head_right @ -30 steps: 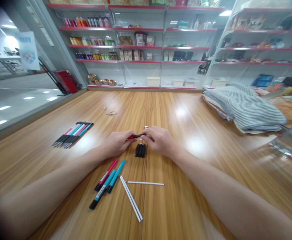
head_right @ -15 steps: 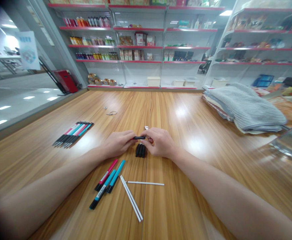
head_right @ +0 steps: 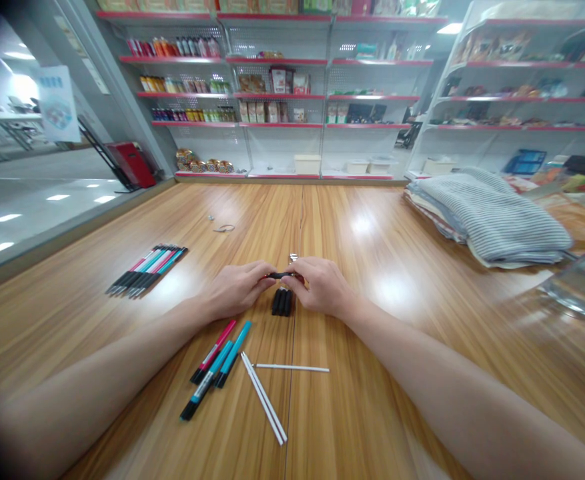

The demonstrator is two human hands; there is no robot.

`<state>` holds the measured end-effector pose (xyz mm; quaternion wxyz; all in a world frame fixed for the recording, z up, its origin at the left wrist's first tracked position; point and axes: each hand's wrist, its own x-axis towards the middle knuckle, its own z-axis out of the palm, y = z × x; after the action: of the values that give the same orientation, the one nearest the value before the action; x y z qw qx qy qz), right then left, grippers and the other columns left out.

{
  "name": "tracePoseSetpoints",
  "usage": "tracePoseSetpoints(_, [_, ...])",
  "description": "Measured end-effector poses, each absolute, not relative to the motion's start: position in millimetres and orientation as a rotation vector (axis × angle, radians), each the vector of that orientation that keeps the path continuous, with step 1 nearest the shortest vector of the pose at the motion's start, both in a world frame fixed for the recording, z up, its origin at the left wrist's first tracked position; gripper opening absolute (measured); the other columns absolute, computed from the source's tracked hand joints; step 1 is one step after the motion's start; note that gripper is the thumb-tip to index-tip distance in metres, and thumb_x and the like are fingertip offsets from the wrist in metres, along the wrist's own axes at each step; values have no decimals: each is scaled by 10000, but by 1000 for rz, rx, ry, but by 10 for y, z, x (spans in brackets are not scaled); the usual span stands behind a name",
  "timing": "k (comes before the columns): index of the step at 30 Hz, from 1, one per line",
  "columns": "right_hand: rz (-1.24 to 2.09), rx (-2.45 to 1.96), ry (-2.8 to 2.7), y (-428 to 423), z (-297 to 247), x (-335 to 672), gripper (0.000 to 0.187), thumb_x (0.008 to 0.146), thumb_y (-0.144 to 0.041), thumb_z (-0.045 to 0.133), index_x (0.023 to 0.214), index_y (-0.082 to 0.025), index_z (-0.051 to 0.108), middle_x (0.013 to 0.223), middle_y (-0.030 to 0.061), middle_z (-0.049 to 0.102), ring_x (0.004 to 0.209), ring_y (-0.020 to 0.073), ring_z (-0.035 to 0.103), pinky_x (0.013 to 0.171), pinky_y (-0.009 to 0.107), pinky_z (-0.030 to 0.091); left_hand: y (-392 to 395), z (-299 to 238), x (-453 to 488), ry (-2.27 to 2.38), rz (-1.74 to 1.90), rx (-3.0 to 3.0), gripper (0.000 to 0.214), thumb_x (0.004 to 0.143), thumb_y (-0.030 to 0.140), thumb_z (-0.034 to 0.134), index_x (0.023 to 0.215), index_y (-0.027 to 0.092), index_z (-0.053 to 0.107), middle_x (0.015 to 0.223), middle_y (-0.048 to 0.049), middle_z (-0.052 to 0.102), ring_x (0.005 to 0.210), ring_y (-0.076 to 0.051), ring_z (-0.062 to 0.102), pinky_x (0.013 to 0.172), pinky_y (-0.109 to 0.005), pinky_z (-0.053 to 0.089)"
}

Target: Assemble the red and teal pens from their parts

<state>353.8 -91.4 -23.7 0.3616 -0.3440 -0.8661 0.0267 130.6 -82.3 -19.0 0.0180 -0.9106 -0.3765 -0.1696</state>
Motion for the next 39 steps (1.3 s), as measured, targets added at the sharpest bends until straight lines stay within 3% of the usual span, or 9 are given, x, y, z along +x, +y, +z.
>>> tracePoseSetpoints(4, [46, -907, -2257, -900, -244, 3540, 227, 918, -325, 502, 817, -161, 622, 692, 28, 580, 640, 124, 505, 623, 255, 371, -831, -168, 1311, -1155, -515, -2813, 317, 974, 453, 294, 1110, 260, 506, 1054, -11, 632, 862, -159, 627, 633, -249, 404])
tracePoseSetpoints(9, [72, -872, -2277, -928, -228, 3533, 179, 885, -310, 549, 978, -171, 612, 767, 36, 617, 689, 140, 534, 648, 265, 382, -845, -146, 1324, -1148, -435, -2788, 337, 987, 425, 244, 1097, 269, 522, 1019, -13, 639, 821, -161, 632, 617, -257, 393])
tracePoseSetpoints(15, [4, -879, -2309, -904, -239, 3541, 251, 934, -304, 468, 794, -163, 621, 720, 43, 600, 679, 139, 522, 642, 267, 366, -845, -150, 1313, -1128, -483, -2811, 299, 961, 463, 337, 1093, 254, 505, 1021, -4, 665, 842, -165, 639, 615, -251, 396])
tracePoseSetpoints(20, [40, -869, -2315, -933, -220, 3539, 195, 889, -333, 540, 962, -167, 613, 773, 43, 614, 724, 154, 540, 666, 274, 379, -845, -150, 1315, -1115, -474, -2801, 304, 983, 404, 282, 1065, 248, 529, 995, -16, 664, 837, -161, 636, 636, -251, 404])
tracePoseSetpoints(27, [-19, -874, -2337, -914, -234, 3537, 218, 915, -321, 494, 842, -162, 625, 721, 47, 590, 683, 149, 520, 633, 272, 366, -856, -142, 1315, -1135, -488, -2795, 313, 965, 458, 314, 1074, 242, 513, 987, -20, 663, 817, -166, 635, 614, -249, 392])
tracePoseSetpoints(33, [8, -873, -2317, -919, -226, 3533, 207, 902, -340, 525, 980, -171, 616, 801, 46, 625, 740, 155, 550, 669, 274, 377, -865, -120, 1320, -1127, -464, -2801, 313, 982, 413, 273, 1054, 248, 528, 976, -19, 658, 822, -163, 632, 635, -252, 402])
tracePoseSetpoints(39, [-67, -859, -2352, -904, -240, 3536, 289, 933, -321, 468, 728, -171, 606, 697, 40, 588, 673, 141, 512, 625, 270, 347, -856, -133, 1315, -1131, -454, -2794, 339, 952, 494, 333, 1065, 247, 537, 978, -27, 655, 810, -161, 628, 590, -237, 384])
